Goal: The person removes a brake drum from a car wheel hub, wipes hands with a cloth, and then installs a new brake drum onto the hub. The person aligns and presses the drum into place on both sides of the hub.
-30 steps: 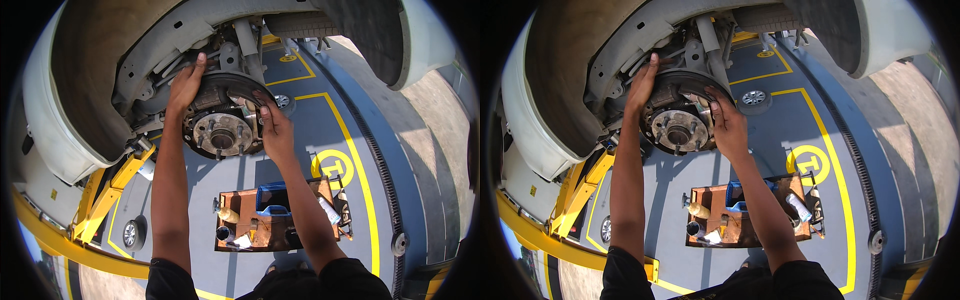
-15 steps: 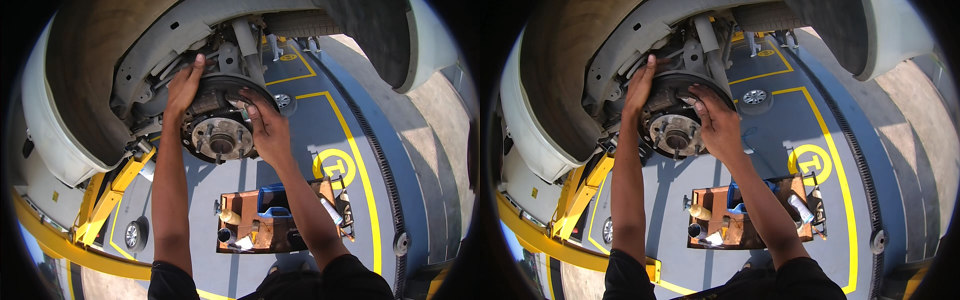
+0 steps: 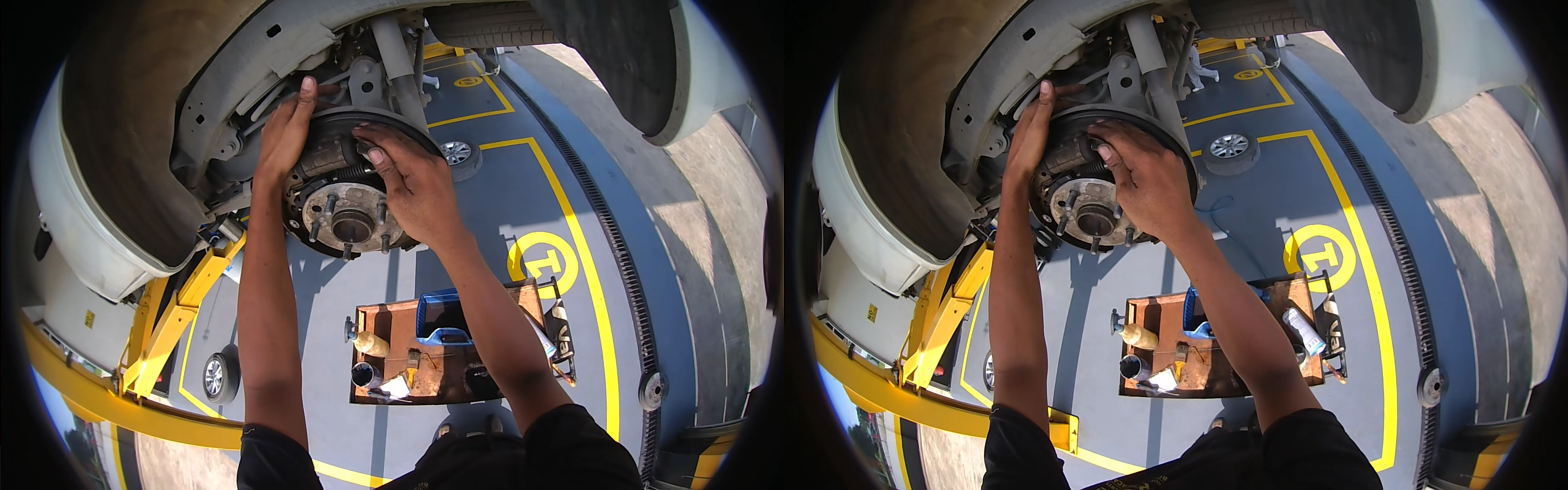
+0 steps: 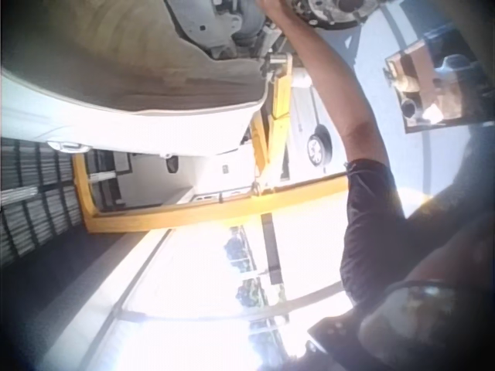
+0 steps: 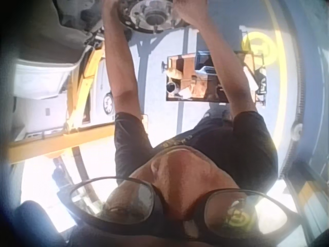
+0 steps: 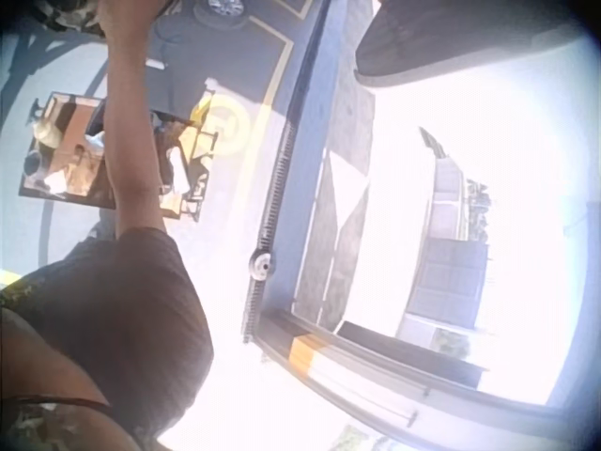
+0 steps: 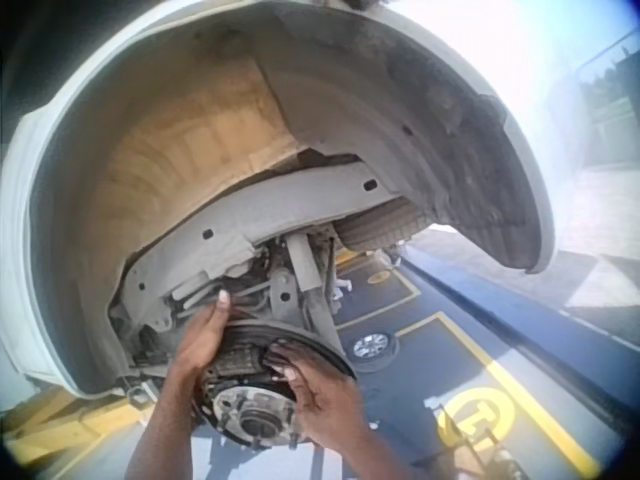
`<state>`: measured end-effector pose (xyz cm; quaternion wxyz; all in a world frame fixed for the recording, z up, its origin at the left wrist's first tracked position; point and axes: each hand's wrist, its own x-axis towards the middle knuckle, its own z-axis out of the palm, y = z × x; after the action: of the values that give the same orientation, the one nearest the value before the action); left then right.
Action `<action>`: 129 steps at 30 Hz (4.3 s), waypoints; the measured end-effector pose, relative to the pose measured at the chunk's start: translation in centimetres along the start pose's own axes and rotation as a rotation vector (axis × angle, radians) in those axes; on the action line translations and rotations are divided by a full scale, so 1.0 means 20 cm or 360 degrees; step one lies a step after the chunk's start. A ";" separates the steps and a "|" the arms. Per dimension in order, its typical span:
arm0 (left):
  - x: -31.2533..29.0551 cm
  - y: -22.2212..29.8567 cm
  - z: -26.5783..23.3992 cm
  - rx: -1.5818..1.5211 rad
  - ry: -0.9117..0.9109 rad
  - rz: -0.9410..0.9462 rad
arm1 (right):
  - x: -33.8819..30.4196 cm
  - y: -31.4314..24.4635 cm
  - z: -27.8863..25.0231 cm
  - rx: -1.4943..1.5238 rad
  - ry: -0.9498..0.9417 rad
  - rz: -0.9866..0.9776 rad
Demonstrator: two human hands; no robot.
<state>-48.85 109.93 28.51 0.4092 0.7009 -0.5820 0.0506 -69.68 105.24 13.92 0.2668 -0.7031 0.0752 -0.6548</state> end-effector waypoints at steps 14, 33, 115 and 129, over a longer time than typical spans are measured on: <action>0.01 -0.01 -0.01 0.0043 0.0075 0.0004 | 0.00 -0.03 -0.01 0.0317 0.0121 0.0569; -0.01 0.00 -0.01 0.0002 0.0026 0.0000 | 0.02 -0.01 -0.01 0.0033 -0.0156 -0.0146; 0.00 -0.05 0.01 0.0039 0.0201 0.0042 | -0.03 -0.06 -0.02 0.0164 0.0243 0.0352; 0.01 -0.03 0.00 -0.0049 0.0052 0.0034 | 0.04 -0.06 0.01 -0.0106 -0.0044 -0.0011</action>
<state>-48.17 109.72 28.34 0.4288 0.6874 -0.5834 0.0574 -69.65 105.90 15.27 0.2420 -0.7209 0.0907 -0.6431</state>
